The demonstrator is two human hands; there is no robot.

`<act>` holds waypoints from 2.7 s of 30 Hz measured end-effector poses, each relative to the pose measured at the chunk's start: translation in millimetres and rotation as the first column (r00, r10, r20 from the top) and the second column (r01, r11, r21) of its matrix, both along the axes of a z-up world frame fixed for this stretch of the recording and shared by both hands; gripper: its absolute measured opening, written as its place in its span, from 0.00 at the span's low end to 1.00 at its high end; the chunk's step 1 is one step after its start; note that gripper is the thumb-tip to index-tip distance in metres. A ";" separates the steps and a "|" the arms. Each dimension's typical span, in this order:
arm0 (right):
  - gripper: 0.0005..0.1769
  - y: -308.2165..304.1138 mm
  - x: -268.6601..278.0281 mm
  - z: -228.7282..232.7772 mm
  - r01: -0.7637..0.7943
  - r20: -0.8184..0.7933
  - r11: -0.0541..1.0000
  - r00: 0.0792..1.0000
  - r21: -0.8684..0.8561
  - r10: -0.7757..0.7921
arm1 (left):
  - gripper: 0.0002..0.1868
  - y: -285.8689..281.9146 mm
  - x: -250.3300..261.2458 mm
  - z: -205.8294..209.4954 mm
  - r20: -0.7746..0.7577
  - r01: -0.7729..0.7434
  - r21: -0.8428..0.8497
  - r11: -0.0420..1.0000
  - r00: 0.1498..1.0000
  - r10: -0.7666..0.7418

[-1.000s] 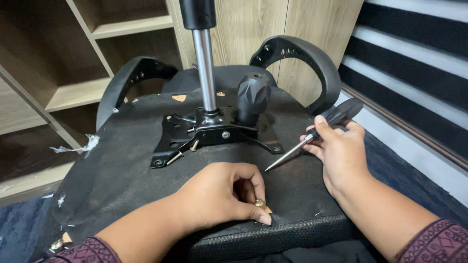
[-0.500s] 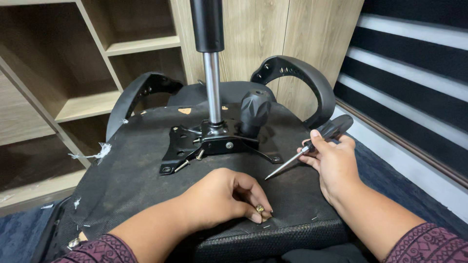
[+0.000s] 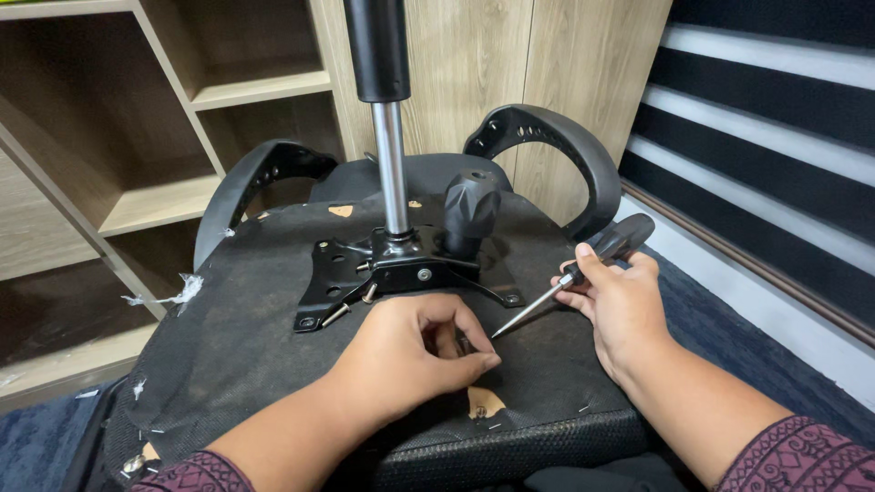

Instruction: The person uses a screwdriver to tighten screws on the underside of an office chair seat, securing the metal mounting plate to the seat cushion. The person repeatedly positions and turns the screwdriver to fasten multiple screws.

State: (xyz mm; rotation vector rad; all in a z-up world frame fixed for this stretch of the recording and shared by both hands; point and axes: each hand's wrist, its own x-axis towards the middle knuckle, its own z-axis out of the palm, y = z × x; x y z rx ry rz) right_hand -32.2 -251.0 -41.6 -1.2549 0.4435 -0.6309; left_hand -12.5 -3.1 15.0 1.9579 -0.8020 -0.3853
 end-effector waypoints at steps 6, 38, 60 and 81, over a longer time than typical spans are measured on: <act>0.12 -0.6 -0.8 0.5 -0.008 0.009 1.000 1.000 -0.003 0.008 | 0.06 3.4 10.7 -16.0 -0.010 0.062 0.061 0.996 0.998 -0.061; 0.26 50.8 6.8 -26.8 0.242 0.148 0.964 0.963 -0.107 -0.225 | 0.07 -32.6 83.8 -58.4 0.274 -0.191 -0.044 0.981 0.942 0.195; 0.31 49.0 7.7 7.4 0.127 0.406 0.931 0.913 -0.343 0.025 | 0.11 -34.7 93.8 -64.6 0.155 -0.057 -0.113 0.992 0.985 0.074; 0.33 40.3 20.6 64.7 -0.254 0.077 0.736 0.920 -0.628 0.383 | 0.15 -32.2 96.0 -68.8 0.256 -0.010 -0.145 0.989 0.965 0.047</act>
